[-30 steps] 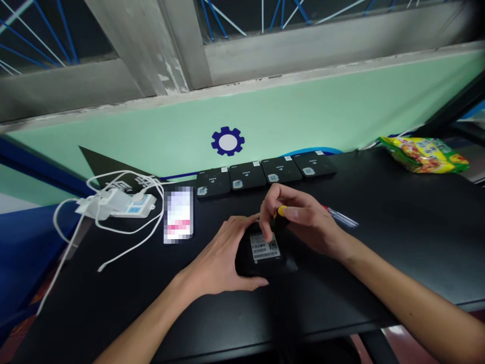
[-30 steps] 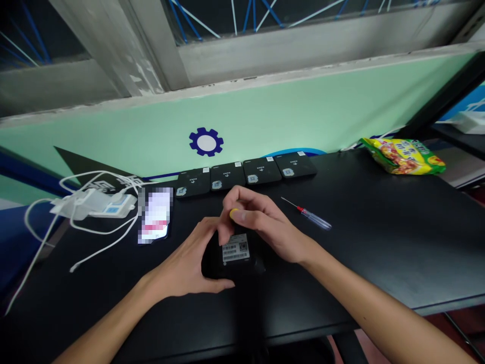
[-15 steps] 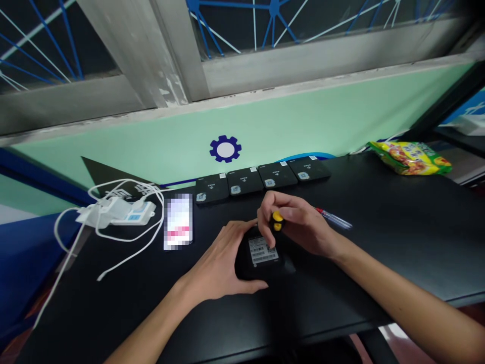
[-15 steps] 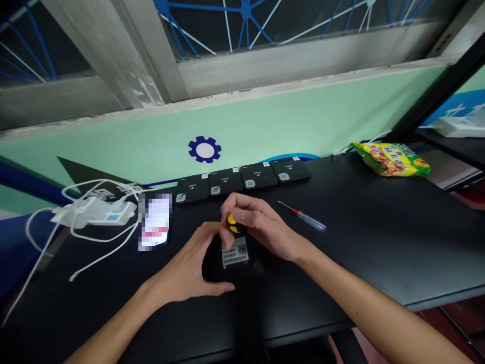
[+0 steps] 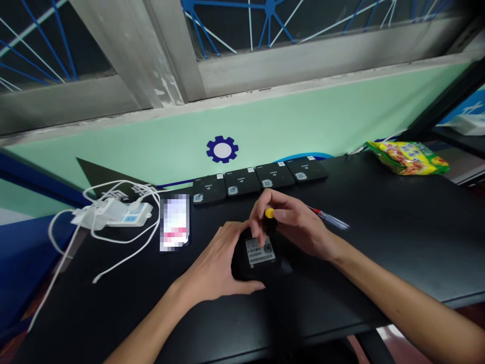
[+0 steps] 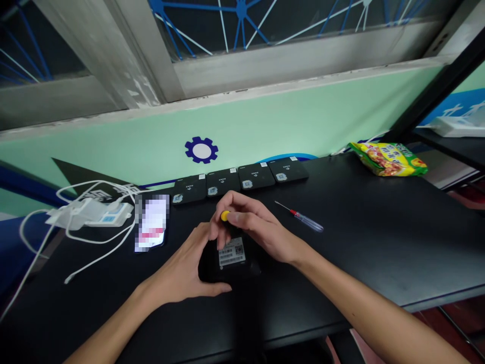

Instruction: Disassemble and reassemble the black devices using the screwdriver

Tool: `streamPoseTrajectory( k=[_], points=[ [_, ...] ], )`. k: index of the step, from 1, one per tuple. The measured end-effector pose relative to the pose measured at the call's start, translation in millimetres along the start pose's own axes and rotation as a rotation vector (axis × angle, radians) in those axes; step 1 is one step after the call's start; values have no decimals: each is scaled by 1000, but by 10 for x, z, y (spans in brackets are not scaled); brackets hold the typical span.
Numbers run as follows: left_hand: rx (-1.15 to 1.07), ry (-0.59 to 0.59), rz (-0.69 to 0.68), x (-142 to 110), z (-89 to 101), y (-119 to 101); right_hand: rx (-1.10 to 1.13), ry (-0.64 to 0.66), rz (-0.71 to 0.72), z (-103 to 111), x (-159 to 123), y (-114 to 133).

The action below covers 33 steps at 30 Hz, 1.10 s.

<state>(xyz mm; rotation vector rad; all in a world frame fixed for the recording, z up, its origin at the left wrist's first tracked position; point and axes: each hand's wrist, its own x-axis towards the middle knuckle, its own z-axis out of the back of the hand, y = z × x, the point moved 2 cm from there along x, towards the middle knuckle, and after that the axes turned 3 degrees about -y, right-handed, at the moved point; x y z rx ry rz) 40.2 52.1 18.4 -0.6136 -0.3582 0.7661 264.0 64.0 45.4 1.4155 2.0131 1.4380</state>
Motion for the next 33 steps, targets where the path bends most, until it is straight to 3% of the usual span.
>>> streamPoseTrajectory(
  k=[10,19,33],
  points=[
    [-20,28,11,14,22,-40,-98,-23,-10,-10,7,8],
    [5,19,-15,6,18,-42,-11,20,-25,45,-4,-21],
    [8,-3,-12,-7,-11,-8,-97,-52,62,27,0,-19]
  ],
)
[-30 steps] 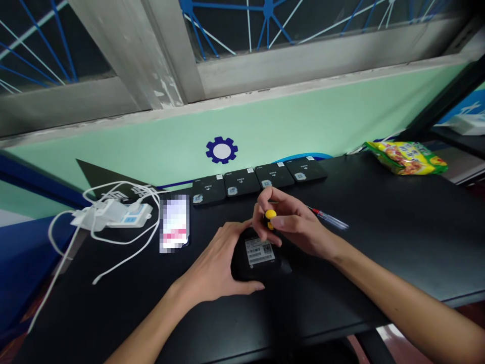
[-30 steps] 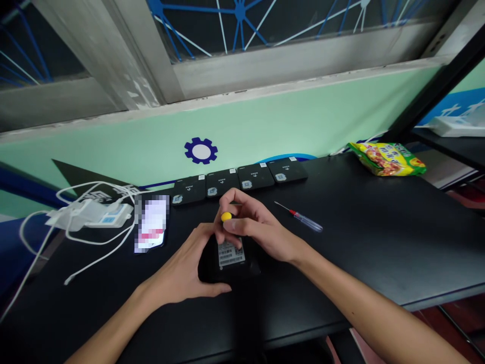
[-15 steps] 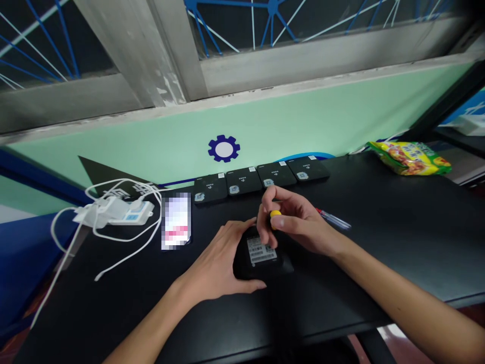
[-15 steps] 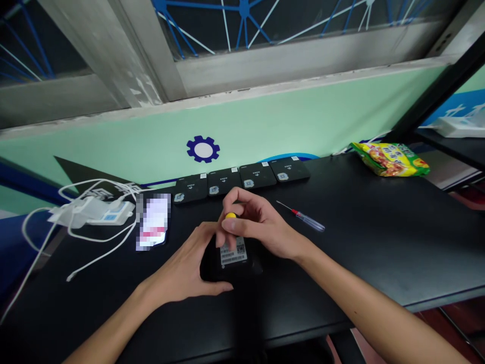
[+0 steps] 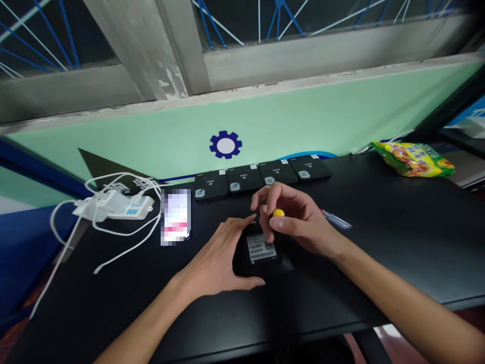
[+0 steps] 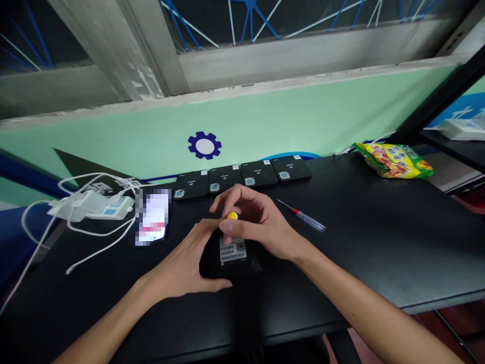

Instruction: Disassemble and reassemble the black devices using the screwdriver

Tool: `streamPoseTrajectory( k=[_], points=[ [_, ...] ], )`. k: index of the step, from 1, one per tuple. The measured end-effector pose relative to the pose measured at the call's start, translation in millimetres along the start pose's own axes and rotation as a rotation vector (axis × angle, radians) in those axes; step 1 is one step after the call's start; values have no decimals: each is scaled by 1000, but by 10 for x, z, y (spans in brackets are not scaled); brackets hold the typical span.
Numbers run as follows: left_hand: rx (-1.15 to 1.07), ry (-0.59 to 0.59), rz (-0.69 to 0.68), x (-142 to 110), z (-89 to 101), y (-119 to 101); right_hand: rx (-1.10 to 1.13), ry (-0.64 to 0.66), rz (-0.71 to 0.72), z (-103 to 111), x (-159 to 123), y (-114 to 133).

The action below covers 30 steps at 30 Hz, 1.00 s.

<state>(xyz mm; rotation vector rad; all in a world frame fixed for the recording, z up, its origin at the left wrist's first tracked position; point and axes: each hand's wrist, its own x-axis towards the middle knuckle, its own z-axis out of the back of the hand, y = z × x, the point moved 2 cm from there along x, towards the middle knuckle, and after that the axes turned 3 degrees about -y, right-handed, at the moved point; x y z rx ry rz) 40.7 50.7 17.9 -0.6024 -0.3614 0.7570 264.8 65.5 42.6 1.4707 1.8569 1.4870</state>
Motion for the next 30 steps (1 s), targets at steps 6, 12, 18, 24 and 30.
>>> streamPoseTrajectory(
  k=[6,12,18,24,30],
  points=[
    [3,19,26,-3,4,2,68,-2,-31,-65,1,42],
    [-8,19,34,-4,2,-3,37,11,-10,-34,3,-22],
    [-33,4,31,0,-6,4,46,14,-49,-13,2,-40],
    [-16,21,71,-8,-6,4,80,-43,-76,-44,7,-5],
    [-13,12,57,-9,-2,-10,79,-27,-69,-42,21,-63]
  ],
)
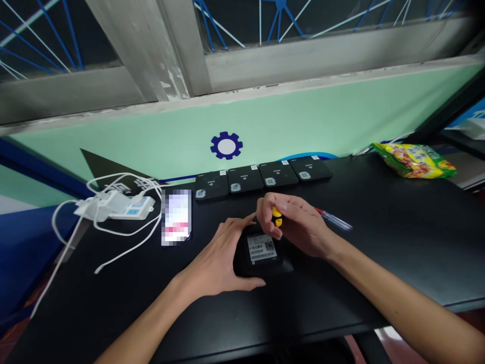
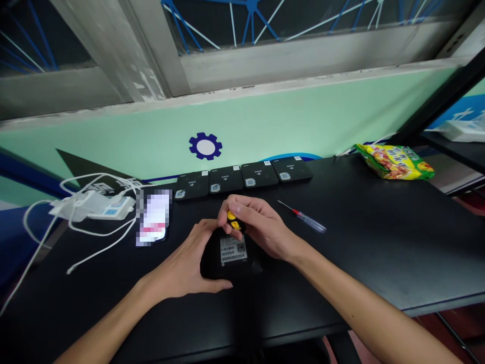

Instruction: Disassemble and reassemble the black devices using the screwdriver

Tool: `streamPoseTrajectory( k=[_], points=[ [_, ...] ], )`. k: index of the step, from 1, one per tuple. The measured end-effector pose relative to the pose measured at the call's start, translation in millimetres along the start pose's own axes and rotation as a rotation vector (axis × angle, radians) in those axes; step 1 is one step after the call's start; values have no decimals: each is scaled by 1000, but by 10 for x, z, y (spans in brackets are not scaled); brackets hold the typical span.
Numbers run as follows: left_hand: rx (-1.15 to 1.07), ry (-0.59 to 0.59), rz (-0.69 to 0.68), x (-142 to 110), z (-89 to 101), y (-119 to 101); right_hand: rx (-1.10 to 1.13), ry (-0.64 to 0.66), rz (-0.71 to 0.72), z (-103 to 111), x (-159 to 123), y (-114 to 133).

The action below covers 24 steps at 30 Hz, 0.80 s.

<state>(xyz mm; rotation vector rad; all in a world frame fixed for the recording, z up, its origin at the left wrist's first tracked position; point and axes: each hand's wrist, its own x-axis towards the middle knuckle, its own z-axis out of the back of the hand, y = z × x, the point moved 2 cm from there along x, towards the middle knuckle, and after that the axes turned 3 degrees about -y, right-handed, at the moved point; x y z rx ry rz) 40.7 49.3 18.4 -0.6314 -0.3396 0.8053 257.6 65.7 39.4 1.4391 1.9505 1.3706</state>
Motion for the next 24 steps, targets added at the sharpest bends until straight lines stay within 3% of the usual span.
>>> streamPoseTrajectory(
  k=[4,15,24],
  points=[
    [-8,-7,-23,8,3,5,34,-53,51,3,14,-44],
    [49,6,5,19,6,-53,19,-22,11,-6,-7,-51],
    [-69,11,-9,29,121,-19,17,15,-2,25,-41,-89]
  ],
)
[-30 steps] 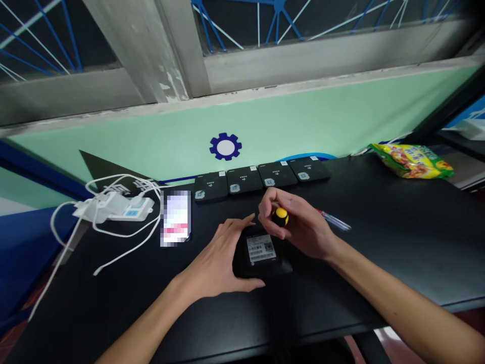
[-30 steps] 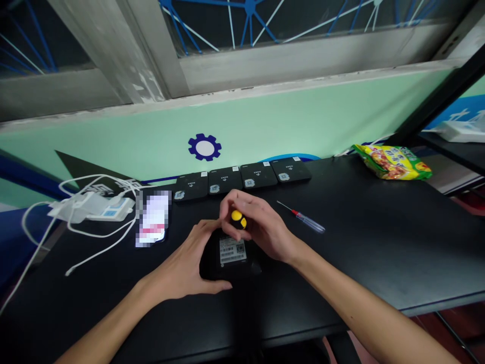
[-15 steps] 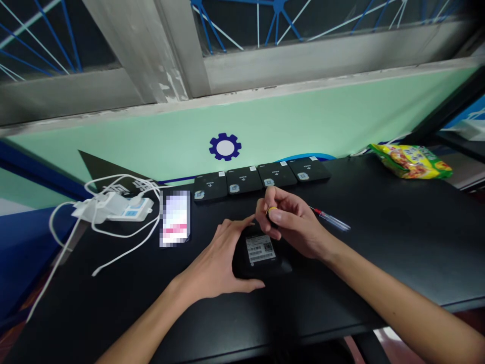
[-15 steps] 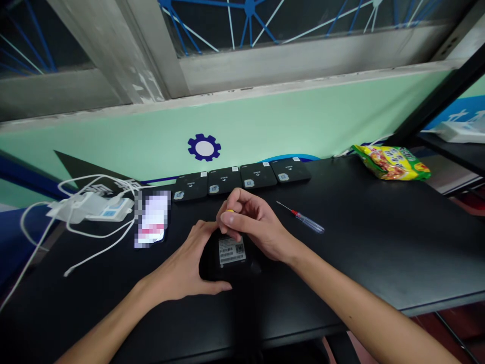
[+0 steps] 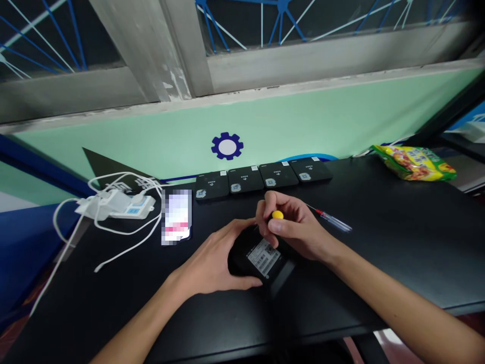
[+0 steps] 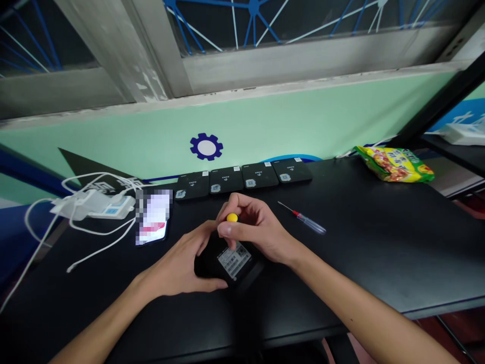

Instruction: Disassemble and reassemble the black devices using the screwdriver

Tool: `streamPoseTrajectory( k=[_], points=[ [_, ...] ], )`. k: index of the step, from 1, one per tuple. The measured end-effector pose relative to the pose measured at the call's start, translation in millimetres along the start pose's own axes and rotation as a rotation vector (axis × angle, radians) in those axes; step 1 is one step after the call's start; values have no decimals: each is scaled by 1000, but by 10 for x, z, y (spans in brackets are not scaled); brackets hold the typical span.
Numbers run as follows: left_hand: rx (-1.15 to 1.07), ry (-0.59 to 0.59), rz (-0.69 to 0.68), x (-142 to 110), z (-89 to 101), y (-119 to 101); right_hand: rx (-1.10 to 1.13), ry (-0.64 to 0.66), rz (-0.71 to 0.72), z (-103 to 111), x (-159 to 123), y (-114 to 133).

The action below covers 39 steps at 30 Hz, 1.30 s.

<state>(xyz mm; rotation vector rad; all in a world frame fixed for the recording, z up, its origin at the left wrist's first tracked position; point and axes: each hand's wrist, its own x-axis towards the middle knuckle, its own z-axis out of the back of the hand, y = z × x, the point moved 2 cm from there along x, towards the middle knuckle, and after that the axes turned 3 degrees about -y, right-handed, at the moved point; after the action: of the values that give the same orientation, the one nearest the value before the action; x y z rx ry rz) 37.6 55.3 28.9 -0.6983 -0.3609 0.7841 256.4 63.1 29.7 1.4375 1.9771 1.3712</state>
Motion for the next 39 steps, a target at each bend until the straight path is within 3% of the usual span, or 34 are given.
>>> streamPoseTrajectory(
  k=[6,12,17,24,31,36,39],
  points=[
    [76,115,5,-25,22,8,33,8,-11,-63,21,63],
    [51,94,-11,-28,0,30,15,72,-46,-50,0,47],
    [-40,98,-76,19,18,-37,5,18,-35,-56,-21,12],
    [54,90,-45,11,-12,-42,94,-8,78,-161,-8,237],
    [144,61,-37,-22,-25,-22,308,217,-144,-158,-46,301],
    [102,84,-95,-16,-21,-8,339,309,-183,-173,-64,203],
    [137,68,-64,-22,-20,12,336,327,-200,-171,-70,167]
  ],
)
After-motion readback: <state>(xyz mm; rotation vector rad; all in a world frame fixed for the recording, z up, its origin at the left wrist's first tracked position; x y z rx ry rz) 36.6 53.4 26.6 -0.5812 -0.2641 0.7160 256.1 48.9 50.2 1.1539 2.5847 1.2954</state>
